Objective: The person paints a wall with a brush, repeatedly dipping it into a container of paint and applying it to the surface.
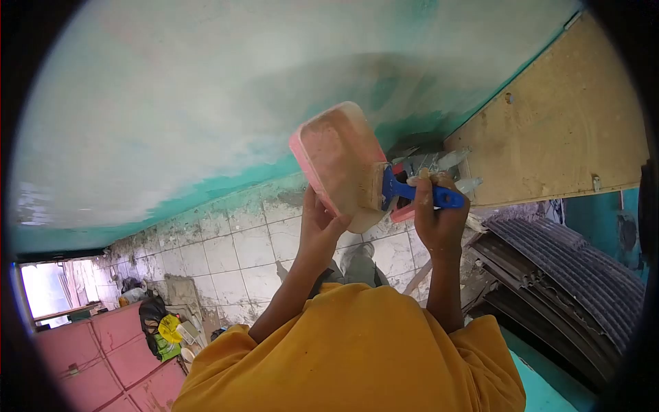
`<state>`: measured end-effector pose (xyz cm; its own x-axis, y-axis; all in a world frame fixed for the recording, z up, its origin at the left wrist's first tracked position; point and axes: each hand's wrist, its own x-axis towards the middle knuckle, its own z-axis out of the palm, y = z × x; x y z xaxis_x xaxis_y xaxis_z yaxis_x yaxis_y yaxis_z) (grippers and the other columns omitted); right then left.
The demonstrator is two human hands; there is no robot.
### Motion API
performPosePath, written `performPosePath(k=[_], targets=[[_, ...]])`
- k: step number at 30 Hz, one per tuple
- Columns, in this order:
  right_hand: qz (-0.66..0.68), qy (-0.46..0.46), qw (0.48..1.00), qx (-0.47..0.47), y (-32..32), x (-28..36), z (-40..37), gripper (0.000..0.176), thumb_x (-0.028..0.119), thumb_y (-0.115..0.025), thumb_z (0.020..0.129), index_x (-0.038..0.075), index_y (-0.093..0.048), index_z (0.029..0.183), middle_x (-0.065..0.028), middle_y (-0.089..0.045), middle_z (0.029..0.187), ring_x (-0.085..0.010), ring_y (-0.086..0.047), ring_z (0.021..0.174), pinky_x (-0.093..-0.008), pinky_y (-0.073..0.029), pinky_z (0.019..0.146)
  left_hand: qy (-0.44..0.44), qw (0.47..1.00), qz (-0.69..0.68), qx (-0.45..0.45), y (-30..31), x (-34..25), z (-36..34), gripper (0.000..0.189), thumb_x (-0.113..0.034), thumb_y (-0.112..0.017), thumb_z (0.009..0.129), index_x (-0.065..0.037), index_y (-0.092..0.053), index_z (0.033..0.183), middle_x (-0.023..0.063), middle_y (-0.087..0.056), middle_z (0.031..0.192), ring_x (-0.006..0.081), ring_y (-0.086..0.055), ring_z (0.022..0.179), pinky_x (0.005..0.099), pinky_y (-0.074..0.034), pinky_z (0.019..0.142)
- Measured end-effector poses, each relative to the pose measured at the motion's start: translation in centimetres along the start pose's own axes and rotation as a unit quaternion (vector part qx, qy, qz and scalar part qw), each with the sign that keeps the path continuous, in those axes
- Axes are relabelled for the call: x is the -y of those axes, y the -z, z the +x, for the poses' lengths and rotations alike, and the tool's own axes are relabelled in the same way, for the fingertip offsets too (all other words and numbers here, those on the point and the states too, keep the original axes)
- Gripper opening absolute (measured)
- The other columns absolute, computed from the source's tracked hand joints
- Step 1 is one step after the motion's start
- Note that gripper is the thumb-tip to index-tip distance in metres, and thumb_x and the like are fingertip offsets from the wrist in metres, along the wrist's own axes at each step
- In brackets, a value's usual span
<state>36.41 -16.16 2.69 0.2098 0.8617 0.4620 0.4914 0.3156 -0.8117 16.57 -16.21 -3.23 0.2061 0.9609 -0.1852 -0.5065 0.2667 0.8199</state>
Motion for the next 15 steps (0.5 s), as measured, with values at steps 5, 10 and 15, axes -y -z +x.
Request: performPosePath(k=[5,10,15], targets=[[-0.022,-0.062,0.998,0.01,-0.4,-0.4,0.0,0.018,0.015,-0.058,0.094,0.002,-0.064,0.083,-0.0069,-0.06,0.066,-0.0135,-0.059,0.054,-0.0266,-0.046,0.053,-0.021,1.0,0.008,0.022,-0.1,-0.3,0.5,0.081,-0.002,-0.065,0.083,-0.007,-0.016,0.148,0.0119,-0.042,0.139,0.0235,-0.042,0.131,0.039,-0.037,0.107],[-0.014,-0.153,0.983,-0.096,-1.2,0.5,-0.8,0.028,0.021,-0.052,0.097,0.001,-0.062,0.081,-0.0039,-0.057,0.064,-0.0112,-0.057,0.054,-0.0249,-0.043,0.051,-0.003,0.999,-0.01,0.035,1.0,-1.3,1.6,0.081,-0.002,-0.066,0.084,-0.007,-0.017,0.147,0.0122,-0.044,0.137,0.0229,-0.044,0.129,0.0387,-0.038,0.106],[-0.007,-0.088,0.979,-0.186,-2.1,-0.2,0.0,0.03,0.024,-0.054,0.097,-0.001,-0.059,0.082,-0.0038,-0.056,0.067,-0.0091,-0.053,0.057,-0.0252,-0.041,0.052,0.01,0.999,0.014,0.037,2.4,-3.2,2.6,0.079,-0.002,-0.065,0.085,-0.005,-0.017,0.147,0.014,-0.044,0.136,0.0234,-0.045,0.127,0.0378,-0.04,0.104]])
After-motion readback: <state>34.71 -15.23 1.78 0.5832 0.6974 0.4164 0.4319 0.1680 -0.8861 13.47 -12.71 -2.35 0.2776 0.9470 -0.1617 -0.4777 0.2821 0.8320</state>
